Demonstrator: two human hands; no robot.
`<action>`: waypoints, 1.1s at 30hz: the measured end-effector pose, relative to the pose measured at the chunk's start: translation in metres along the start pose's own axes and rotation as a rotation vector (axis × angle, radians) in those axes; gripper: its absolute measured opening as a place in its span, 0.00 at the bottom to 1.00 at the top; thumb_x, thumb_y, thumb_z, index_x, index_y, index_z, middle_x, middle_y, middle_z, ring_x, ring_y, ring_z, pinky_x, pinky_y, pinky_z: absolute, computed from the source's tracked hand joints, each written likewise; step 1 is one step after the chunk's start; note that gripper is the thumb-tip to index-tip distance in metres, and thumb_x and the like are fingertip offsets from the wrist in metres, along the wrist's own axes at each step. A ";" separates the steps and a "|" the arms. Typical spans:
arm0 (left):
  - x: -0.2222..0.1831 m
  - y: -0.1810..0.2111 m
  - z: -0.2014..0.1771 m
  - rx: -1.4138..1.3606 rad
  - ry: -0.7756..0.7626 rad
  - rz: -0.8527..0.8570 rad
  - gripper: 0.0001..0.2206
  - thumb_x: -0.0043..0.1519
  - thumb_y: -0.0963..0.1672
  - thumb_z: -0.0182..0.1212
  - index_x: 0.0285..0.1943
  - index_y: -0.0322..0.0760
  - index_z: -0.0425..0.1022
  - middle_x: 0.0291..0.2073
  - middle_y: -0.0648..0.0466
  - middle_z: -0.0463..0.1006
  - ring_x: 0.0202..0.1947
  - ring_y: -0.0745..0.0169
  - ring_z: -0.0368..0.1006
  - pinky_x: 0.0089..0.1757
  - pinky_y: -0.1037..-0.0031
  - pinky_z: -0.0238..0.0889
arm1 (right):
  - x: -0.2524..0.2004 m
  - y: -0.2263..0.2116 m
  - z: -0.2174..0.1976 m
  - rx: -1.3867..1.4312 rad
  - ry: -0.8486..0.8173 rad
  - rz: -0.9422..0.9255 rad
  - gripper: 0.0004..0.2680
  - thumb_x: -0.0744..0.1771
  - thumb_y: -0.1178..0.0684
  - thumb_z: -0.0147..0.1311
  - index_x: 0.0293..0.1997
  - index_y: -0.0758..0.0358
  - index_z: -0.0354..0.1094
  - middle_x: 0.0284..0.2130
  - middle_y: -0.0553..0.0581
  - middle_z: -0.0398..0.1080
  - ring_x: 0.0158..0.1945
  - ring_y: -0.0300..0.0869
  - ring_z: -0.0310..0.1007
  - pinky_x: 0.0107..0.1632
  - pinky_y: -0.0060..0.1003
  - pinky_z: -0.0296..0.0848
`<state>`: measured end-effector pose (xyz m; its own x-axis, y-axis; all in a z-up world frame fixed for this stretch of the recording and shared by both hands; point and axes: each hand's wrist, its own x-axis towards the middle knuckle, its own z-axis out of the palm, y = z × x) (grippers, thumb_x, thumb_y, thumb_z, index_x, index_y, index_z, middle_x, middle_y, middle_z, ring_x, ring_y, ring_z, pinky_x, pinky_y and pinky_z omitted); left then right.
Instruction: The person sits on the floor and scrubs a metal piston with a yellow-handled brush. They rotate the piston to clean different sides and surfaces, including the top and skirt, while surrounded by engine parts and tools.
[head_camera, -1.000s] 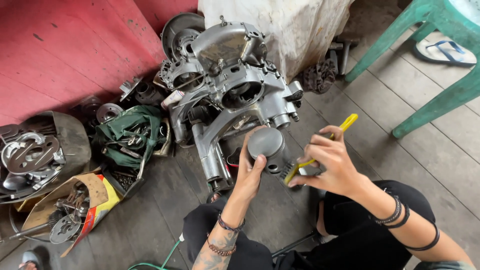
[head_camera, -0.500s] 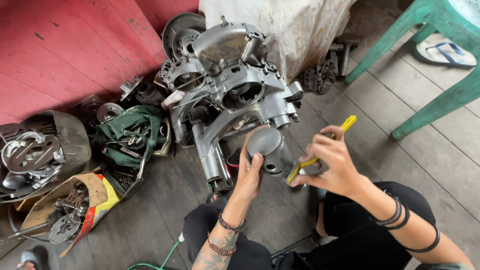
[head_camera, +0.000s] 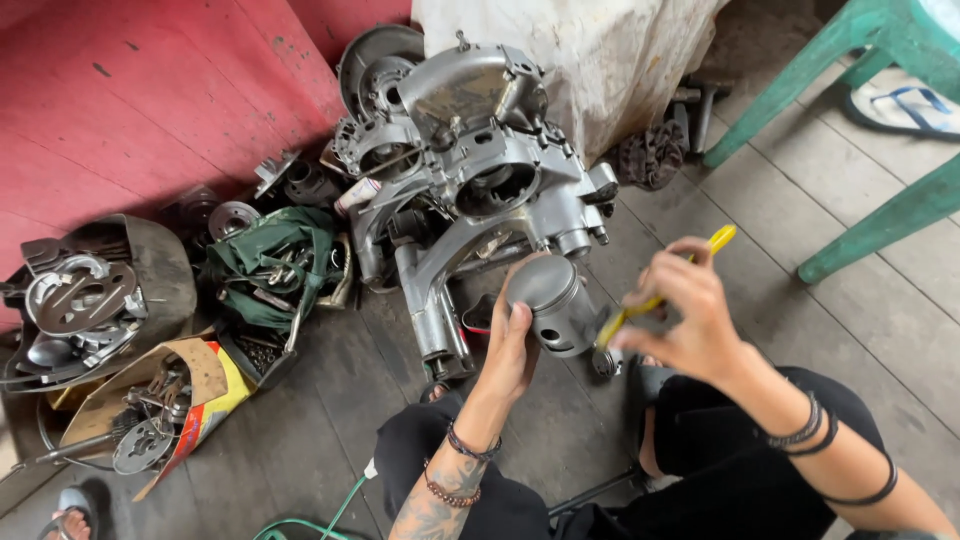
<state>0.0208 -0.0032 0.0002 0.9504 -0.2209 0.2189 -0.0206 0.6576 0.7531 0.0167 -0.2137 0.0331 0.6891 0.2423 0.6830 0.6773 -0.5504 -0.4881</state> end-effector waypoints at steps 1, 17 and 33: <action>0.002 0.002 -0.001 0.001 0.001 0.004 0.37 0.65 0.59 0.54 0.75 0.31 0.55 0.68 0.40 0.64 0.66 0.55 0.63 0.62 0.60 0.60 | 0.000 -0.004 0.002 0.001 0.000 -0.004 0.21 0.60 0.24 0.62 0.27 0.52 0.68 0.17 0.45 0.60 0.25 0.43 0.68 0.57 0.47 0.60; 0.003 0.001 -0.012 0.081 0.011 -0.006 0.39 0.63 0.59 0.59 0.76 0.33 0.53 0.68 0.41 0.63 0.67 0.54 0.61 0.62 0.60 0.60 | 0.002 -0.007 0.001 -0.039 -0.005 -0.035 0.20 0.58 0.27 0.68 0.27 0.53 0.67 0.17 0.44 0.60 0.24 0.41 0.65 0.58 0.47 0.58; 0.001 -0.006 -0.015 0.033 -0.002 -0.029 0.38 0.61 0.55 0.65 0.76 0.33 0.55 0.67 0.42 0.65 0.66 0.55 0.63 0.62 0.60 0.60 | 0.011 0.008 -0.016 -0.082 -0.020 -0.009 0.20 0.60 0.30 0.67 0.29 0.55 0.66 0.18 0.44 0.59 0.25 0.42 0.64 0.59 0.46 0.59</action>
<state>0.0263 0.0036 -0.0141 0.9501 -0.2410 0.1983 -0.0037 0.6267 0.7792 0.0253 -0.2278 0.0452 0.6890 0.2631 0.6753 0.6605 -0.6115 -0.4357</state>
